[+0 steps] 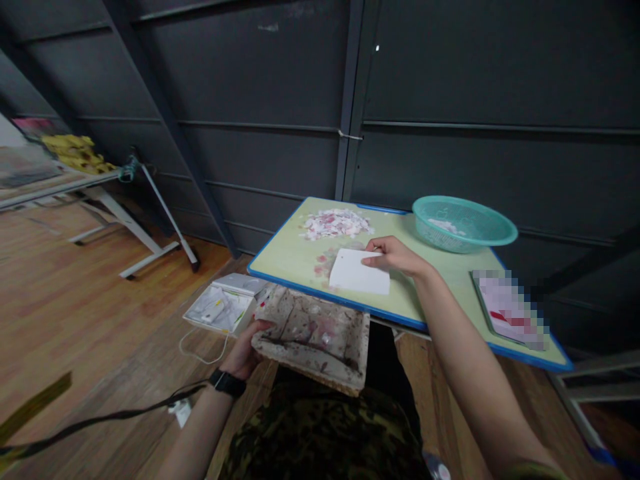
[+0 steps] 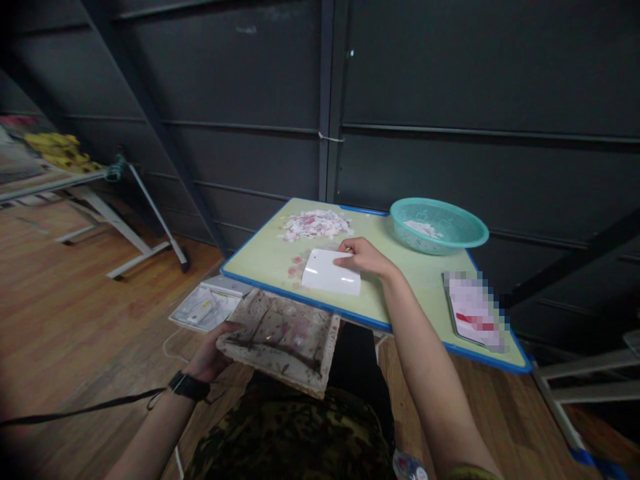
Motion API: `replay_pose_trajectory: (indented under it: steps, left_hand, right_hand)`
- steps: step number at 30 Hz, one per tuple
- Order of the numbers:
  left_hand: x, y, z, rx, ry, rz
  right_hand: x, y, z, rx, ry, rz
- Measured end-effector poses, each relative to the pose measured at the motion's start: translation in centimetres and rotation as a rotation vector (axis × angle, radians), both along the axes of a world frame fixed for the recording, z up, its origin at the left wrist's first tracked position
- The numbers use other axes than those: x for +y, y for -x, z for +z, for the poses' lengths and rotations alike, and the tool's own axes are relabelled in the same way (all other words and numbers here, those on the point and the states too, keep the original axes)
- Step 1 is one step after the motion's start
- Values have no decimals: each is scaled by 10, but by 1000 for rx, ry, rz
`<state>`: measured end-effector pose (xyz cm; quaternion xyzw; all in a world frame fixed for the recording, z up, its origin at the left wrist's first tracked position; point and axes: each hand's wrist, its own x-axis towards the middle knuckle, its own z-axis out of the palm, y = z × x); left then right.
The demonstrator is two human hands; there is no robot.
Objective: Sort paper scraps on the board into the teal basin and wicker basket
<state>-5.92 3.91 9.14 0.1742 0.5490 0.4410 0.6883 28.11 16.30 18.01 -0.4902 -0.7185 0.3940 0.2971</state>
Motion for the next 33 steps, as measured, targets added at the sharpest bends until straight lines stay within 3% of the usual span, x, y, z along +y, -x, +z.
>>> replay_pose_trajectory:
  steps: [8, 15, 21, 23, 29, 33]
  left_hand:
    - [1, 1, -3, -10, -8, -11]
    - [0, 1, -3, -30, -17, -15]
    - [0, 2, -3, -19, -15, -10]
    - [0, 2, -4, -7, -15, 1]
    - [0, 1, -3, -17, -9, -10]
    - [0, 2, -4, -10, -20, -10]
  right_hand:
    - [-2, 10, -2, 117, 35, -17]
    - [-10, 28, -6, 201, 121, 146]
    - [-4, 26, -7, 293, -47, -168]
    - [-1, 27, -10, 282, -114, -213]
    - [-2, 30, -15, 110, -178, -108]
    - [-2, 27, -13, 105, -152, -65]
